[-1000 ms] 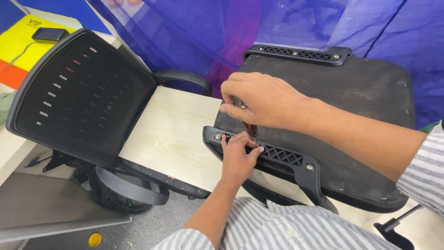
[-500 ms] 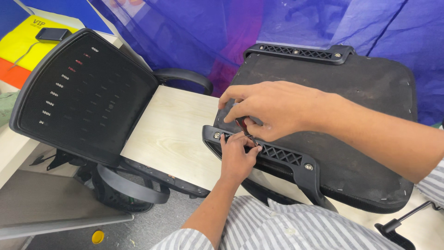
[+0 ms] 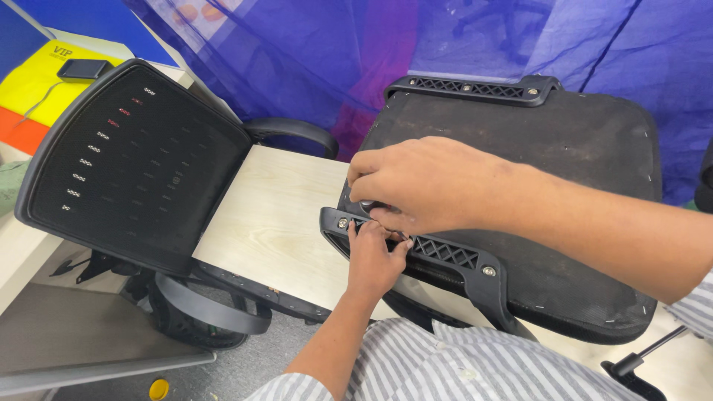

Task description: The person uses a screwdriver to tighten screws on the underside of an office chair seat, securing the seat to its base. They then attach the chair base with casters to the seat and continue fastening screws to complete the assembly.

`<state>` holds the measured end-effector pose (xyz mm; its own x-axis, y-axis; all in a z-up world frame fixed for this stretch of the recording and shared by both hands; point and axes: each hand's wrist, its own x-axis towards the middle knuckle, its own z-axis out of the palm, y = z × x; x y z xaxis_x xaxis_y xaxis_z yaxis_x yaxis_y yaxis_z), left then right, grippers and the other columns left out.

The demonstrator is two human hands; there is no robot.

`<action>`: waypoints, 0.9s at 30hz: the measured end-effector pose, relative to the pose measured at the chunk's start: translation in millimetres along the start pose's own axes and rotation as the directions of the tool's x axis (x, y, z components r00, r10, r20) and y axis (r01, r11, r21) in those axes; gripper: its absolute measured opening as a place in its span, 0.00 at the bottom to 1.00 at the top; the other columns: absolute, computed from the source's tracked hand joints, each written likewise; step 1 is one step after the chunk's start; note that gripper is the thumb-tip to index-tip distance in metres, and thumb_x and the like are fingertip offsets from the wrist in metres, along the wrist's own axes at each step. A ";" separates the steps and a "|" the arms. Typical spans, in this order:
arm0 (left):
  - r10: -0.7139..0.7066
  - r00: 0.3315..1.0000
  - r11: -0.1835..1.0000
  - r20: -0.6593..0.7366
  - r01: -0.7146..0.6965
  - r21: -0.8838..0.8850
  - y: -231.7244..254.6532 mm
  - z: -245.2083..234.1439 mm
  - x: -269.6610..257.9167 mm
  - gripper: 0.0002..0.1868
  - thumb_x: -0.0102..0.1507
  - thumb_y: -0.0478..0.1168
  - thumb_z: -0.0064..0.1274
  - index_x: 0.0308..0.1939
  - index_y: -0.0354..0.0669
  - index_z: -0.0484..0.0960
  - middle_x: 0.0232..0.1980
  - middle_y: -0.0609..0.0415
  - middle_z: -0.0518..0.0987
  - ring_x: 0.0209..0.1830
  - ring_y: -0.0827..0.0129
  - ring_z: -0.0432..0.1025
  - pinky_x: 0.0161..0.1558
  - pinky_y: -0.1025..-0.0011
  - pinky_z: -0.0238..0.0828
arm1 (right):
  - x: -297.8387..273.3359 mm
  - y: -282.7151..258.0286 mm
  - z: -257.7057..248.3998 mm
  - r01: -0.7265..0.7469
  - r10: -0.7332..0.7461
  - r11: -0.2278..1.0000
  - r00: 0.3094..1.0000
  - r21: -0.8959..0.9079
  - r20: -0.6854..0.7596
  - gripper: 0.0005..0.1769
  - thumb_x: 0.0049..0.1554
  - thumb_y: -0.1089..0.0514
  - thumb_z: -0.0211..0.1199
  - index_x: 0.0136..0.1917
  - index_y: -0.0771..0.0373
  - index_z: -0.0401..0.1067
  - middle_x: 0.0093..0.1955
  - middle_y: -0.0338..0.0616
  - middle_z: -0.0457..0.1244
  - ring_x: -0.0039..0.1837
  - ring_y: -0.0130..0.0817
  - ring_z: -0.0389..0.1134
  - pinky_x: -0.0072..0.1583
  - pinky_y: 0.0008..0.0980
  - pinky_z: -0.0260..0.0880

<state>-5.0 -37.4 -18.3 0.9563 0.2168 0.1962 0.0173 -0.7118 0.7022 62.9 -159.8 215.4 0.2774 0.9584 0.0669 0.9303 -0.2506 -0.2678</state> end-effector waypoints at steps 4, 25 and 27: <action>-0.009 1.000 1.000 0.027 0.009 0.005 -1.2 -0.3 1.1 0.07 0.55 0.40 0.64 0.29 0.41 0.87 0.40 0.49 0.81 0.56 0.54 0.72 0.73 0.37 0.42 | 3.3 1.4 -4.7 0.000 0.003 0.999 0.997 -0.039 0.071 0.21 0.49 0.53 0.68 0.57 0.57 0.77 0.60 0.40 0.67 0.53 0.46 0.71 0.50 0.47 0.71; 0.024 0.998 0.994 -0.050 -0.029 -0.107 12.7 -4.7 -6.2 0.05 0.55 0.38 0.61 0.33 0.41 0.84 0.45 0.55 0.82 0.59 0.56 0.71 0.74 0.38 0.37 | 15.9 -3.8 13.9 -0.348 0.344 0.911 0.937 -0.219 -0.057 0.32 0.50 0.31 0.69 0.36 0.65 0.77 0.35 0.53 0.68 0.40 0.50 0.73 0.41 0.45 0.74; 0.029 0.997 0.992 -0.070 -0.038 -0.119 16.3 -7.1 -6.8 0.08 0.54 0.39 0.63 0.34 0.42 0.83 0.44 0.55 0.82 0.58 0.56 0.71 0.73 0.37 0.36 | 17.3 -4.6 15.5 -0.405 0.408 0.893 0.913 -0.198 -0.025 0.33 0.53 0.29 0.66 0.35 0.64 0.77 0.33 0.52 0.68 0.38 0.49 0.74 0.40 0.44 0.73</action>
<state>-13.3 -45.7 -3.4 0.9337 0.2418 0.2639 -0.0535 -0.6348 0.7708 59.7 -140.0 202.9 0.6388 0.7690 -0.0237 0.7659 -0.6385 -0.0756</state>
